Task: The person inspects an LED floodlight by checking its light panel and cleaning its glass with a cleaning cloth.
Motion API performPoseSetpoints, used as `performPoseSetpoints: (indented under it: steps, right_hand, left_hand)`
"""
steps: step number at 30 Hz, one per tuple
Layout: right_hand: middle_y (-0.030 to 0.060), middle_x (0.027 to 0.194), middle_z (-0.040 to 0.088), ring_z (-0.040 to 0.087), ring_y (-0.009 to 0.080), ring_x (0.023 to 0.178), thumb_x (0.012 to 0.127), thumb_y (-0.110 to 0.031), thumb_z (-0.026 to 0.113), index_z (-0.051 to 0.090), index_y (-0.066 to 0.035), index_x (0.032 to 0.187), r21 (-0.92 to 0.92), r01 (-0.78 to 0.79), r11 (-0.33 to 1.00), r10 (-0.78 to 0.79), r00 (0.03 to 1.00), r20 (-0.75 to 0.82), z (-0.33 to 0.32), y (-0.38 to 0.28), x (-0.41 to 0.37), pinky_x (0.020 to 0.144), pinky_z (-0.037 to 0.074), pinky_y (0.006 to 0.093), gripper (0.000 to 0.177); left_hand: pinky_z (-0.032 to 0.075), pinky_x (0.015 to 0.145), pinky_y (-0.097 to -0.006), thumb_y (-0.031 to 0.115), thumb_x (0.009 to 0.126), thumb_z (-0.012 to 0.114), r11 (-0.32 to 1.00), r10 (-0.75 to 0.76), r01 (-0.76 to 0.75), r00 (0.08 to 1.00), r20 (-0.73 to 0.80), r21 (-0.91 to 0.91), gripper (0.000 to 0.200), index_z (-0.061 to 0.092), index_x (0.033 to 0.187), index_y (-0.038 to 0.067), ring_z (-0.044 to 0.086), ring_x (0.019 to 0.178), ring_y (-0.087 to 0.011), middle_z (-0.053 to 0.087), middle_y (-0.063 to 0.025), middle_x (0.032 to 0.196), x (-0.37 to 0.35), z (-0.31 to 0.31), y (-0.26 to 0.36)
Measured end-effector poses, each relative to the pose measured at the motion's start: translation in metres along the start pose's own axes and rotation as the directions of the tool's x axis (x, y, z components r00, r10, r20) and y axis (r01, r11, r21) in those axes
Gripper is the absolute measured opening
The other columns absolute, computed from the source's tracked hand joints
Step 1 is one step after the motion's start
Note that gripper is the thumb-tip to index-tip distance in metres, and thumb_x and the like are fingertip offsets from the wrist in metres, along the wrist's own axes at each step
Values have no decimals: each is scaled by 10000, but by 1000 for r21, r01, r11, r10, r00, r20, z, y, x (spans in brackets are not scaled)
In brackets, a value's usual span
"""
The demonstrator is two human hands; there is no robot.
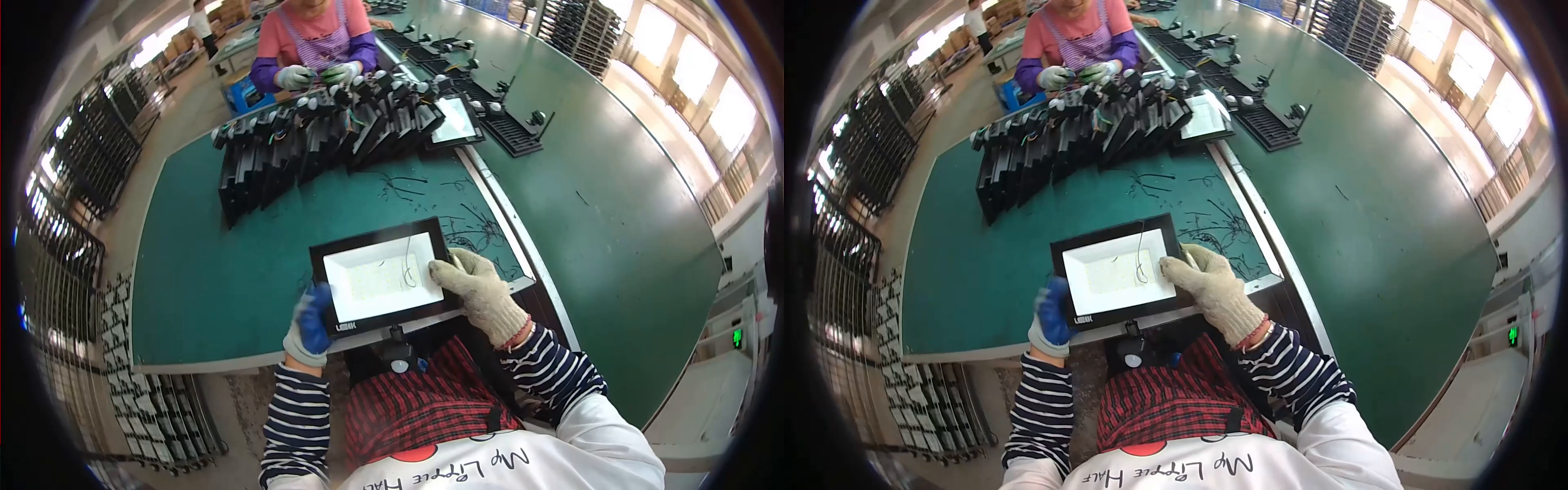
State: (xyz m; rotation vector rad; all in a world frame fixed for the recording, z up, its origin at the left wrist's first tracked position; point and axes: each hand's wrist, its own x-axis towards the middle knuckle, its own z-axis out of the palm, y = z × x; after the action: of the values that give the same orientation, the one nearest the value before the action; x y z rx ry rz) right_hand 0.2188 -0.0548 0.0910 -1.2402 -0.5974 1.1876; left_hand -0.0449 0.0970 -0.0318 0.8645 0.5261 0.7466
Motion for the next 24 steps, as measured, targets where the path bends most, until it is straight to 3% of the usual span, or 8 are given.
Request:
performPoseSetpoints:
  steps: [2,4,6,8,10,13,21,24]
  right_hand:
    - [113,1103,690,627,148,1004,902,-326,723,579,53,1332,-207,58,977,-67,997,-38,-13,19,6,920,477,278,591]
    - [109,1020,696,620,136,923,959,-340,654,616,24,1287,-619,62,783,-217,959,-180,-21,10,4,860,488,282,492]
    - [87,904,679,602,120,808,1011,-324,573,644,14,1226,-486,151,861,-303,919,-251,-42,16,18,759,496,283,407]
    - [27,818,635,534,84,672,1018,-254,583,639,42,1202,-511,373,774,-516,840,-168,-38,1,14,619,461,261,353]
    - [56,828,658,583,129,656,983,-208,637,653,15,1207,-547,336,766,-449,890,-81,-32,-18,-2,620,486,286,318]
    - [96,862,685,652,201,682,939,-189,680,677,-34,1205,-837,481,262,-578,772,263,-36,-41,2,635,520,315,308]
    - [107,936,693,697,315,810,954,-299,615,680,-123,1190,-866,500,-15,-349,809,473,-4,-73,23,689,558,409,302]
    - [83,854,685,685,302,708,909,-280,678,716,-137,1148,-839,537,-94,-397,752,526,31,-60,32,611,546,406,281]
  left_hand:
    - [548,975,-356,229,913,716,950,140,-149,989,49,275,549,514,1363,-10,647,1125,-232,623,-120,1280,-18,67,32]
    - [548,972,-338,98,854,747,986,66,-59,997,-41,156,583,494,1364,-25,643,1110,-213,622,-119,1249,-21,79,33]
    - [548,979,-336,79,844,747,979,45,-24,994,-101,200,612,473,1381,-29,642,1114,-214,617,-133,1247,-22,82,31]
    - [548,982,-335,57,832,748,974,44,-24,995,-87,225,638,457,1393,-29,637,1125,-214,617,-140,1241,-22,81,33]
    - [547,982,-332,46,822,752,976,39,-15,993,-108,219,667,439,1407,-28,633,1133,-214,612,-147,1247,-24,80,30]
    - [542,980,-331,59,815,764,982,33,-5,988,-147,190,716,407,1430,-22,627,1143,-217,591,-151,1283,-23,78,25]
    - [496,1008,-337,171,814,797,939,45,-37,999,-15,343,676,480,1379,-20,619,1128,-200,616,-122,1259,-14,64,21]
    - [486,1007,-320,187,819,802,934,-17,13,1000,6,357,623,526,1340,-14,613,1115,-174,639,-100,1225,-20,96,50]
